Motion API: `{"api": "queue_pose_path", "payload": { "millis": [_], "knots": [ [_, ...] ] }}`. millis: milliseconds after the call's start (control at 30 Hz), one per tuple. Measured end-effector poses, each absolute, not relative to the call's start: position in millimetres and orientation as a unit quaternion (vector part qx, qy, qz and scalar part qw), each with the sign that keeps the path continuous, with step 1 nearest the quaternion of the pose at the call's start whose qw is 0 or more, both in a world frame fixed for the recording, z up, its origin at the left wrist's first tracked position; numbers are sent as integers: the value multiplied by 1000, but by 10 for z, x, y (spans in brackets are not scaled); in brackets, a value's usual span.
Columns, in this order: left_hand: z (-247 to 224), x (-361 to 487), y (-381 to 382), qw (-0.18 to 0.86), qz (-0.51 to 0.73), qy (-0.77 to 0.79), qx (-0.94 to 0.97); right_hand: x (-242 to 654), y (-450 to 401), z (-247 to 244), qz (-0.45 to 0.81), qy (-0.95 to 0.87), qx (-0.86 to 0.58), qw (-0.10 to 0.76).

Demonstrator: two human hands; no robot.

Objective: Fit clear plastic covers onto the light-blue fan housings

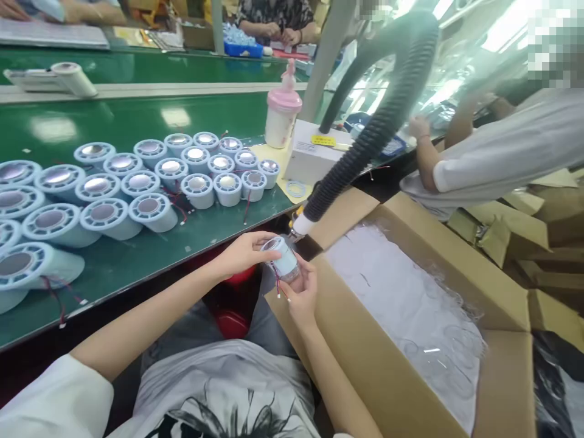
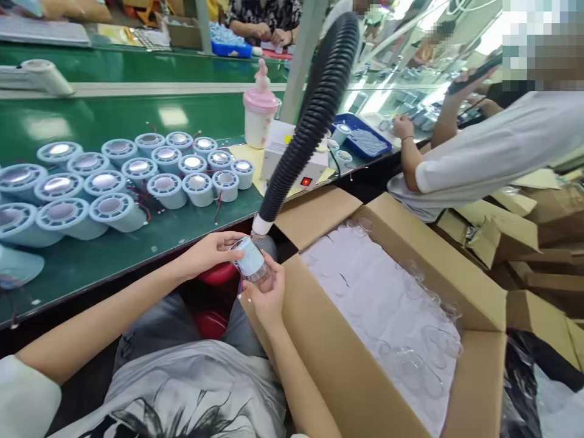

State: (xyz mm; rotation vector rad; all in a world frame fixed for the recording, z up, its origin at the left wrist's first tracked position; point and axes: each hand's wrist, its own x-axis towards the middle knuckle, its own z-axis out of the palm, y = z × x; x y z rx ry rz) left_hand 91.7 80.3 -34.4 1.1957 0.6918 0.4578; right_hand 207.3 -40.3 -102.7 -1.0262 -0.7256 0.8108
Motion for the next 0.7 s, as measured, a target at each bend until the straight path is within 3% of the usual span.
{"api": "queue_pose_path", "payload": {
  "millis": [333, 600, 700],
  "knots": [
    [-297, 967, 972, 722, 172, 312, 593, 2324, -228, -1017, 404, -352, -430, 727],
    [-14, 572, 659, 755, 77, 146, 634, 2398, -545, -553, 559, -366, -403, 625],
    [61, 466, 542, 775, 80, 149, 609, 2382, -650, -396, 603, -353, -413, 584]
  ]
}}
